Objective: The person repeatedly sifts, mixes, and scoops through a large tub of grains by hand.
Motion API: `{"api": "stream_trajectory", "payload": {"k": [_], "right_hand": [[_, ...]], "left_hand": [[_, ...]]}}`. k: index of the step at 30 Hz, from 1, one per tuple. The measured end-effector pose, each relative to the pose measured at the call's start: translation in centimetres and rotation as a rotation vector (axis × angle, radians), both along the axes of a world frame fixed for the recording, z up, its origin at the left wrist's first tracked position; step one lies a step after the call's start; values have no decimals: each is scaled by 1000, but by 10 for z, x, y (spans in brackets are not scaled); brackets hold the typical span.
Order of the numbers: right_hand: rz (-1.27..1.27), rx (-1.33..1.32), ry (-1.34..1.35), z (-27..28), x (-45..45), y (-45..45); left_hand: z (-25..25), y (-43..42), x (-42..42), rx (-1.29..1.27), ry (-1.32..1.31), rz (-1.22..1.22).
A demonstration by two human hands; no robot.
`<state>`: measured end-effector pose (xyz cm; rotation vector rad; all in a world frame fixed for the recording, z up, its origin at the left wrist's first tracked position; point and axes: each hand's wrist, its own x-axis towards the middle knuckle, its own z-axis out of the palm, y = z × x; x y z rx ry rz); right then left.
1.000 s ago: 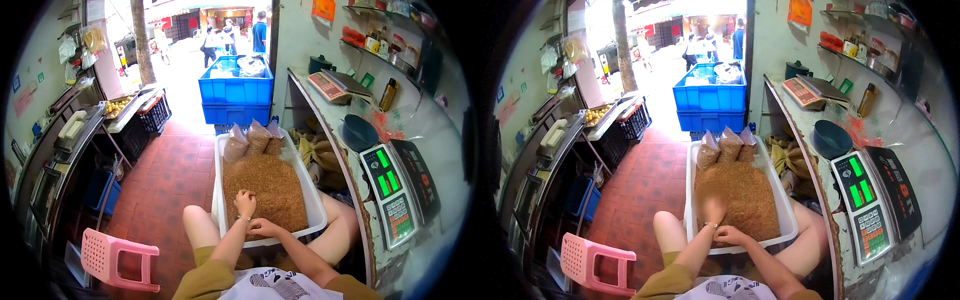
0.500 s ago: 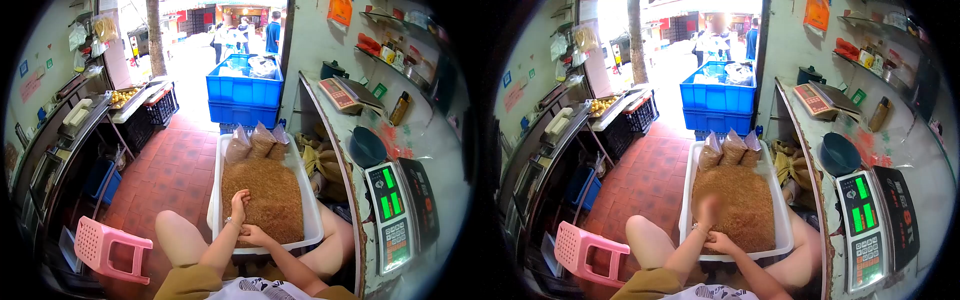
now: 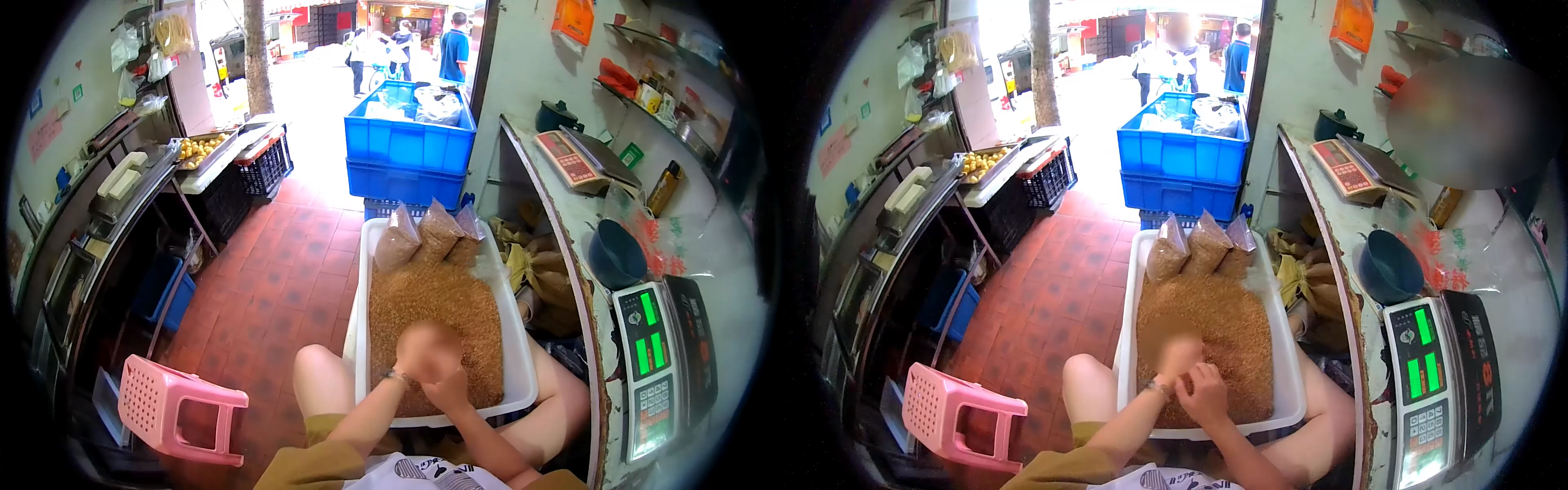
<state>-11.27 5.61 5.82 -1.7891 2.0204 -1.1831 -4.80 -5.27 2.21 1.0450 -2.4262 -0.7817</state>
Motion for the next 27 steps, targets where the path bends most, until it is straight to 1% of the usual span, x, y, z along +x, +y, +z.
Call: {"api": "stream_trajectory", "payload": {"k": [3, 6, 7, 10, 12, 13, 16, 19, 22, 23, 25, 27], "right_hand": [[230, 0, 386, 8, 10, -15], [488, 217, 123, -4, 11, -23], [474, 78, 210, -6, 15, -21], [430, 89, 76, -11, 25, -18], [426, 17, 53, -13, 32, -13], [424, -19, 42, -11, 36, -11], [336, -1, -47, 0, 44, 0], [251, -41, 132, -9, 45, 0], [203, -176, 220, 5, 39, 5], [164, -195, 142, 3, 36, 8], [84, -228, -18, -8, 29, 14], [77, -150, -97, -23, 13, 13]], "left_hand": [[-19, 9, -18, -65, 95, 115], [-30, 13, -27, -92, 114, 172], [-33, 13, -27, -98, 115, 181], [-37, 15, -28, -106, 115, 202], [-39, 15, -29, -111, 114, 213], [-40, 15, -28, -116, 110, 219], [-42, 13, -28, -121, 107, 231], [-43, 12, -26, -127, 97, 231], [-35, 3, -19, -106, 72, 180], [-29, -3, -15, -50, 52, 129], [-18, -11, -8, -254, 101, 47], [-3, -13, -6, -443, 149, -46]]}}
